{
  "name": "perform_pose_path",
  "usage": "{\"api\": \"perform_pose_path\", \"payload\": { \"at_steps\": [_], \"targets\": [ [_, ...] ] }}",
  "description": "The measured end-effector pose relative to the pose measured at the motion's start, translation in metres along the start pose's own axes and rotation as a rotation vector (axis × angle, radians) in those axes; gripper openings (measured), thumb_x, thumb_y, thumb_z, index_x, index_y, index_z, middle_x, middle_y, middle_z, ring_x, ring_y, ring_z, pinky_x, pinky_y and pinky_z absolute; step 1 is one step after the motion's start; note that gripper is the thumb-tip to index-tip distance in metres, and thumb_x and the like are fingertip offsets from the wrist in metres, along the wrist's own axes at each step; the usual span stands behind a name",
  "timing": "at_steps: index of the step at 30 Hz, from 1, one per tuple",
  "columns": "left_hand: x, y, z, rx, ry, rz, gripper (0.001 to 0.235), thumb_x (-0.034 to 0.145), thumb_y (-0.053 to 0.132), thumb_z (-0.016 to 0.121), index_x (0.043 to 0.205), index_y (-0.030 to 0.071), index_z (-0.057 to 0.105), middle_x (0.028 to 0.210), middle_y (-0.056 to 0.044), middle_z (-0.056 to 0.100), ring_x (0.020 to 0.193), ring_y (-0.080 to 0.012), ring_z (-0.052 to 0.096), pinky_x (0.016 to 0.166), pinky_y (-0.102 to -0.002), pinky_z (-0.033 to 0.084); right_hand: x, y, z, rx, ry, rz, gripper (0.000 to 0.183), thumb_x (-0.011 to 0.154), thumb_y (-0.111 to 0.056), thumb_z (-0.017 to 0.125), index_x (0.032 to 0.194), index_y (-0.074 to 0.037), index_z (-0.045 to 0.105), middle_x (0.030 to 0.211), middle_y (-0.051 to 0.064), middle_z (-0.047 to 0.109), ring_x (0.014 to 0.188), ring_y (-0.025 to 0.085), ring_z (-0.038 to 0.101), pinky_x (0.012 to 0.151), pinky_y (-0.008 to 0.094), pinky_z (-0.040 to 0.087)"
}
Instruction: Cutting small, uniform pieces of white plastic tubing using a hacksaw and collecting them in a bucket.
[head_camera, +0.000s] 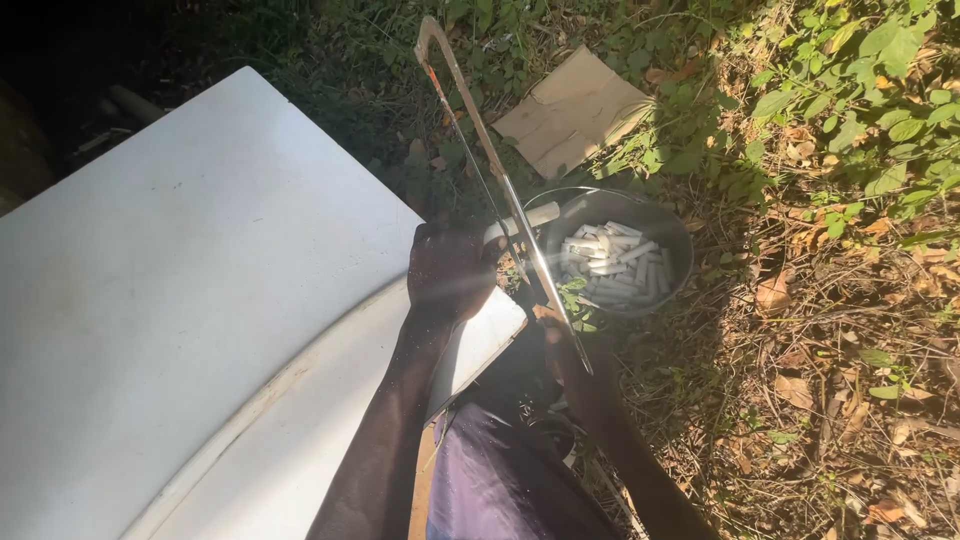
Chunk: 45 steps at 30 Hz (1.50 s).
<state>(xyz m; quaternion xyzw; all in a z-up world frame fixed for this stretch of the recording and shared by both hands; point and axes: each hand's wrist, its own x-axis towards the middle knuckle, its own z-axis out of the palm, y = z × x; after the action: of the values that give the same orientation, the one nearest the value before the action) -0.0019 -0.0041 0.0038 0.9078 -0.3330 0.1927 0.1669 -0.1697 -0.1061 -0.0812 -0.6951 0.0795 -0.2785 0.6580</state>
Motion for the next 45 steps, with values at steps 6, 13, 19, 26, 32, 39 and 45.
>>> {"api": "perform_pose_path", "payload": {
  "at_steps": [6, 13, 19, 26, 32, 39, 45],
  "targets": [
    [-0.002, -0.008, 0.001, 0.072, 0.127, 0.202, 0.055, 0.101, 0.045, 0.030, 0.074, 0.012, 0.065, 0.065, -0.012, 0.063, 0.069, -0.0384, 0.062, 0.074, -0.048, 0.046, -0.091, 0.096, -0.051, -0.750, 0.123, -0.814, 0.043, 0.096, -0.001, 0.062, 0.136, -0.007, 0.050, 0.074, 0.005, 0.041, 0.064, 0.020, 0.032, 0.055, 0.034, 0.030],
    [-0.005, -0.006, -0.007, 0.032, 0.165, 0.247, 0.060, 0.102, 0.049, 0.025, 0.085, 0.015, 0.071, 0.064, -0.011, 0.065, 0.061, -0.0371, 0.063, 0.073, -0.048, 0.047, -0.058, 0.031, -0.028, -0.260, 0.136, -0.221, 0.016, 0.093, -0.025, 0.063, 0.101, -0.011, 0.063, 0.073, 0.003, 0.053, 0.061, 0.015, 0.050, 0.060, 0.031, 0.044],
    [-0.005, -0.007, -0.010, 0.064, 0.034, 0.169, 0.043, 0.099, 0.043, 0.038, 0.097, 0.016, 0.071, 0.070, -0.009, 0.070, 0.077, -0.0305, 0.071, 0.092, -0.045, 0.047, -0.007, -0.106, -0.042, -0.440, 0.008, -0.242, 0.008, 0.087, -0.005, 0.068, 0.081, -0.001, 0.065, 0.080, 0.013, 0.054, 0.078, 0.023, 0.058, 0.076, 0.033, 0.045],
    [-0.007, -0.017, 0.004, 0.006, 0.179, 0.291, 0.043, 0.102, 0.041, 0.033, 0.099, 0.017, 0.068, 0.071, -0.007, 0.066, 0.066, -0.0352, 0.063, 0.074, -0.050, 0.047, -0.051, -0.158, -0.085, -0.312, -0.304, 0.075, 0.039, 0.092, -0.039, 0.048, 0.088, -0.012, 0.077, 0.072, 0.001, 0.073, 0.067, 0.015, 0.069, 0.071, 0.029, 0.054],
    [-0.010, -0.013, 0.000, 0.051, 0.149, 0.300, 0.037, 0.101, 0.041, 0.040, 0.108, 0.018, 0.068, 0.077, -0.009, 0.071, 0.069, -0.0364, 0.065, 0.077, -0.049, 0.047, 0.011, -0.159, -0.033, -0.164, -0.303, 0.281, 0.028, 0.100, -0.021, 0.043, 0.085, -0.005, 0.061, 0.053, 0.001, 0.041, 0.042, 0.013, 0.039, 0.037, 0.027, 0.034],
    [-0.011, -0.012, 0.001, 0.042, 0.130, 0.260, 0.041, 0.100, 0.043, 0.037, 0.110, 0.020, 0.069, 0.092, -0.006, 0.074, 0.086, -0.0331, 0.066, 0.086, -0.048, 0.046, -0.011, -0.180, -0.053, -0.111, -0.331, 0.405, 0.029, 0.099, -0.030, 0.044, 0.092, -0.008, 0.061, 0.063, 0.004, 0.042, 0.050, 0.015, 0.038, 0.041, 0.028, 0.034],
    [-0.013, -0.008, -0.007, 0.038, 0.110, 0.262, 0.030, 0.097, 0.036, 0.046, 0.109, 0.018, 0.067, 0.082, -0.010, 0.071, 0.075, -0.0364, 0.066, 0.078, -0.049, 0.048, -0.007, -0.174, -0.049, -0.062, -0.232, 0.405, 0.042, 0.093, -0.040, 0.048, 0.083, -0.002, 0.063, 0.050, 0.007, 0.039, 0.040, 0.018, 0.034, 0.038, 0.034, 0.030]
  ]
}}
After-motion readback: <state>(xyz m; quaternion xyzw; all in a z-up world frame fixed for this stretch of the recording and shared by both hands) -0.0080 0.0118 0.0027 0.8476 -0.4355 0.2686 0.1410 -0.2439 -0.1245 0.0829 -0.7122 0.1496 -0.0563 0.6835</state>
